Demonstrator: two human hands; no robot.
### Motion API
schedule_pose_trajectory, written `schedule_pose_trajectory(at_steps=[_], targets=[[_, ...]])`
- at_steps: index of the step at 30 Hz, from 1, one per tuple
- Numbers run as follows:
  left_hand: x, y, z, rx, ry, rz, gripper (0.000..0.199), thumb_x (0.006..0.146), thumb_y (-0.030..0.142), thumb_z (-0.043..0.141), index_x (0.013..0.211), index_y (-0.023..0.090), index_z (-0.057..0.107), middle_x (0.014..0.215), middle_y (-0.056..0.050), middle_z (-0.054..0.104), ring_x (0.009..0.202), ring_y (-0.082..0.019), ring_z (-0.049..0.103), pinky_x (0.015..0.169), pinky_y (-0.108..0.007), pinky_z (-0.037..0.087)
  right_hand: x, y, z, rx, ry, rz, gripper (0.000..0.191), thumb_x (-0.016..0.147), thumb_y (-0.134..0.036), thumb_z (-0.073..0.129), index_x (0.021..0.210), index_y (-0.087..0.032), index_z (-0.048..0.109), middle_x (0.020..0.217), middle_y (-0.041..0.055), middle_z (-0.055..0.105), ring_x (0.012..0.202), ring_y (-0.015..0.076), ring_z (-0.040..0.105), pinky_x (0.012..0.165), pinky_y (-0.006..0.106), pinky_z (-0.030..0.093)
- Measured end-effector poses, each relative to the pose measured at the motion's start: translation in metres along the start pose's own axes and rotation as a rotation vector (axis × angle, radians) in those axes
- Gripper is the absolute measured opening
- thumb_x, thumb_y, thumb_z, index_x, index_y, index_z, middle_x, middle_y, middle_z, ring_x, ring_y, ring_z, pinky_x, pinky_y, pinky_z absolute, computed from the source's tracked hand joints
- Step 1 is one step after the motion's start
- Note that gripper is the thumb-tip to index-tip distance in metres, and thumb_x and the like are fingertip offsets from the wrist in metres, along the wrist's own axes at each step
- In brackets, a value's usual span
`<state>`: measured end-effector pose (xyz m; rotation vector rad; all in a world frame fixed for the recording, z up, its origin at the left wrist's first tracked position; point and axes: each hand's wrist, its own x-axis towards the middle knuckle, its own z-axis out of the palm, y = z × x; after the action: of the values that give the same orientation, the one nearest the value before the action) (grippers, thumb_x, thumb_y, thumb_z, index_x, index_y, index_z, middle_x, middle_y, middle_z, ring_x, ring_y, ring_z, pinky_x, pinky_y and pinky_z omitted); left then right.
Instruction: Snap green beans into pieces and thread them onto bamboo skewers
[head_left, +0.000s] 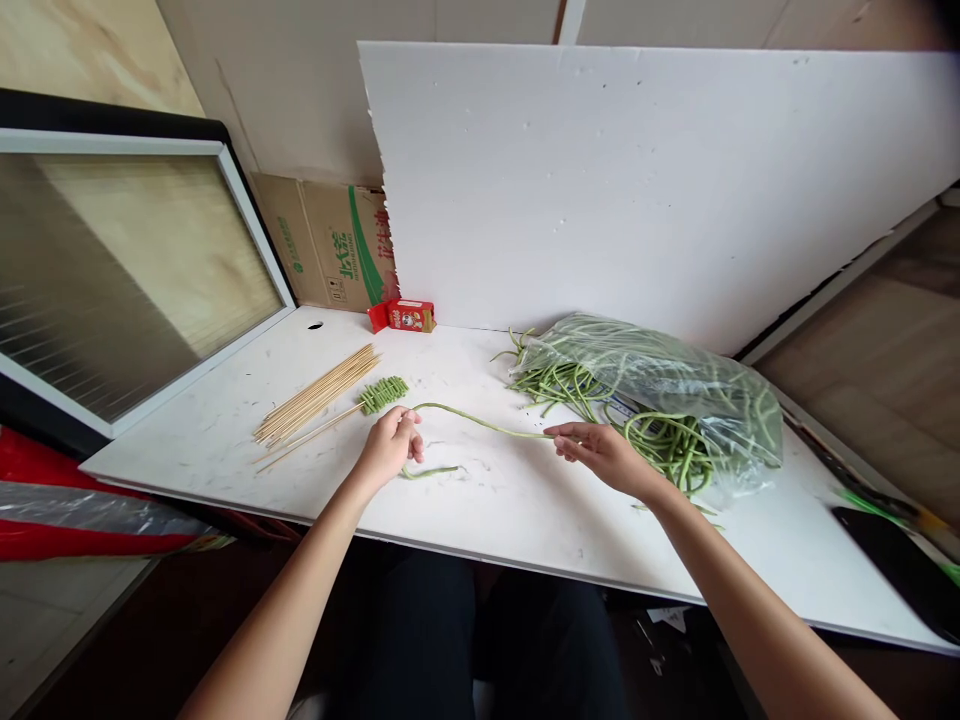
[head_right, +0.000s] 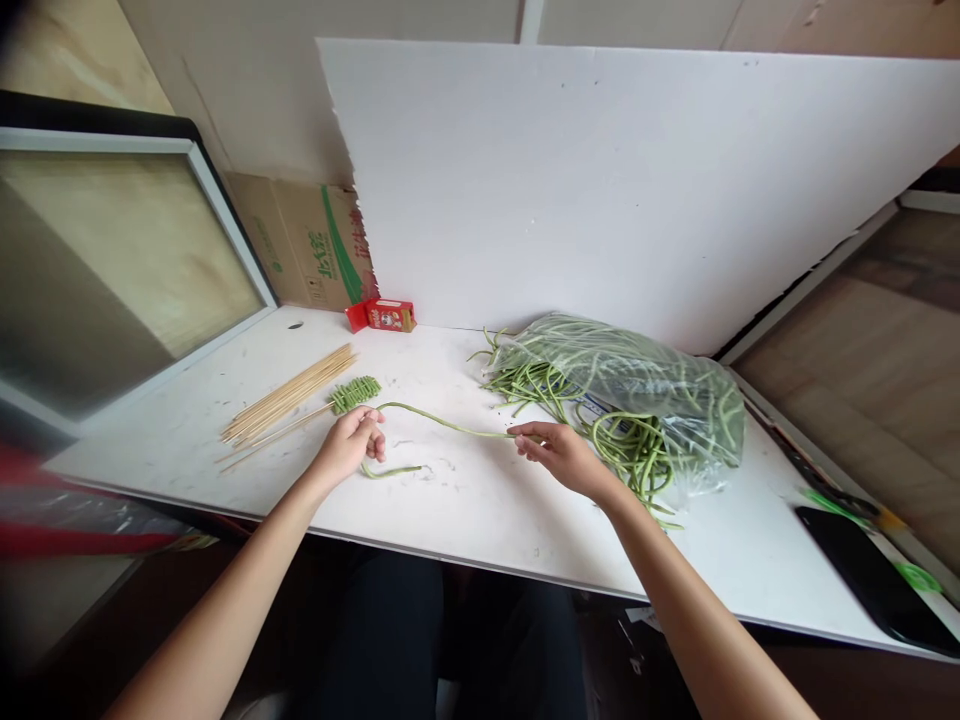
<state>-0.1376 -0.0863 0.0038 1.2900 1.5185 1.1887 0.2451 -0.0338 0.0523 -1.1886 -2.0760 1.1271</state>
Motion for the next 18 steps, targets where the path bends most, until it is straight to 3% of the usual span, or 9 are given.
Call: schedule_pose_trajectory(at_steps=[4,6,8,10,11,14,18], targets=[[-0.005,-0.006,-0.003,0.127,-0.191,-0.128,0.027,0.103,0.046,0.040,0.104,0.022,0.053,0.065,0.000,0.070,0.056,-0.022,0.070,0.057,-0.032,0.051,0.010,0.010,0.005,0.159,0.211,-0.015,0.050,0.084,-0.064,0.078,0.099,-0.017,0.081,0.085,0.0121,0.080,0.077,0.0247,0.073,0.073,0.040,0.063],[-0.006,-0.004,-0.004,0.340,-0.170,-0.071,0.023,0.101,0.038,0.043,0.097,0.021,0.058,0.077,-0.005,0.074,0.070,-0.024,0.073,0.069,-0.037,0.055,0.018,0.014,0.010,0.209,0.265,-0.040,0.046,0.081,-0.061,0.083,0.098,-0.019,0.080,0.085,0.0106,0.080,0.075,0.0240,0.072,0.072,0.039,0.062],[-0.007,0.003,-0.001,0.604,-0.005,0.054,0.018,0.097,0.032,0.050,0.092,0.020,0.063,0.096,-0.012,0.076,0.095,-0.031,0.072,0.084,-0.043,0.055,0.026,0.017,0.015,0.257,0.294,-0.062,0.045,0.079,-0.059,0.085,0.098,-0.019,0.080,0.085,0.0099,0.079,0.074,0.0238,0.072,0.069,0.039,0.062],[-0.007,0.017,0.006,0.749,0.167,0.234,0.018,0.094,0.030,0.057,0.103,0.017,0.067,0.115,-0.017,0.071,0.114,-0.036,0.066,0.096,-0.049,0.053,0.034,0.018,0.021,0.288,0.283,-0.076,0.045,0.079,-0.058,0.086,0.099,-0.019,0.080,0.082,0.0090,0.079,0.072,0.0232,0.072,0.068,0.038,0.061],[-0.007,0.027,0.012,0.768,0.188,0.342,0.022,0.096,0.030,0.058,0.112,0.017,0.067,0.120,-0.017,0.069,0.119,-0.036,0.063,0.101,-0.049,0.051,0.037,0.018,0.023,0.301,0.270,-0.085,0.044,0.079,-0.058,0.086,0.098,-0.018,0.080,0.083,0.0092,0.079,0.073,0.0230,0.072,0.068,0.038,0.061],[0.002,0.059,0.035,0.723,0.103,0.598,0.026,0.101,0.031,0.057,0.123,0.021,0.066,0.123,-0.013,0.068,0.120,-0.031,0.062,0.107,-0.047,0.048,0.047,0.018,0.029,0.333,0.218,-0.127,0.042,0.084,-0.058,0.082,0.096,-0.018,0.080,0.090,0.0109,0.080,0.077,0.0226,0.072,0.070,0.038,0.061],[0.033,0.084,0.073,0.617,-0.117,0.738,0.038,0.092,0.036,0.076,0.128,0.025,0.068,0.129,-0.011,0.070,0.125,-0.031,0.062,0.111,-0.047,0.046,0.059,0.018,0.034,0.337,0.183,-0.146,0.038,0.086,-0.055,0.081,0.097,-0.019,0.082,0.098,0.0103,0.080,0.075,0.0203,0.070,0.070,0.037,0.060]])
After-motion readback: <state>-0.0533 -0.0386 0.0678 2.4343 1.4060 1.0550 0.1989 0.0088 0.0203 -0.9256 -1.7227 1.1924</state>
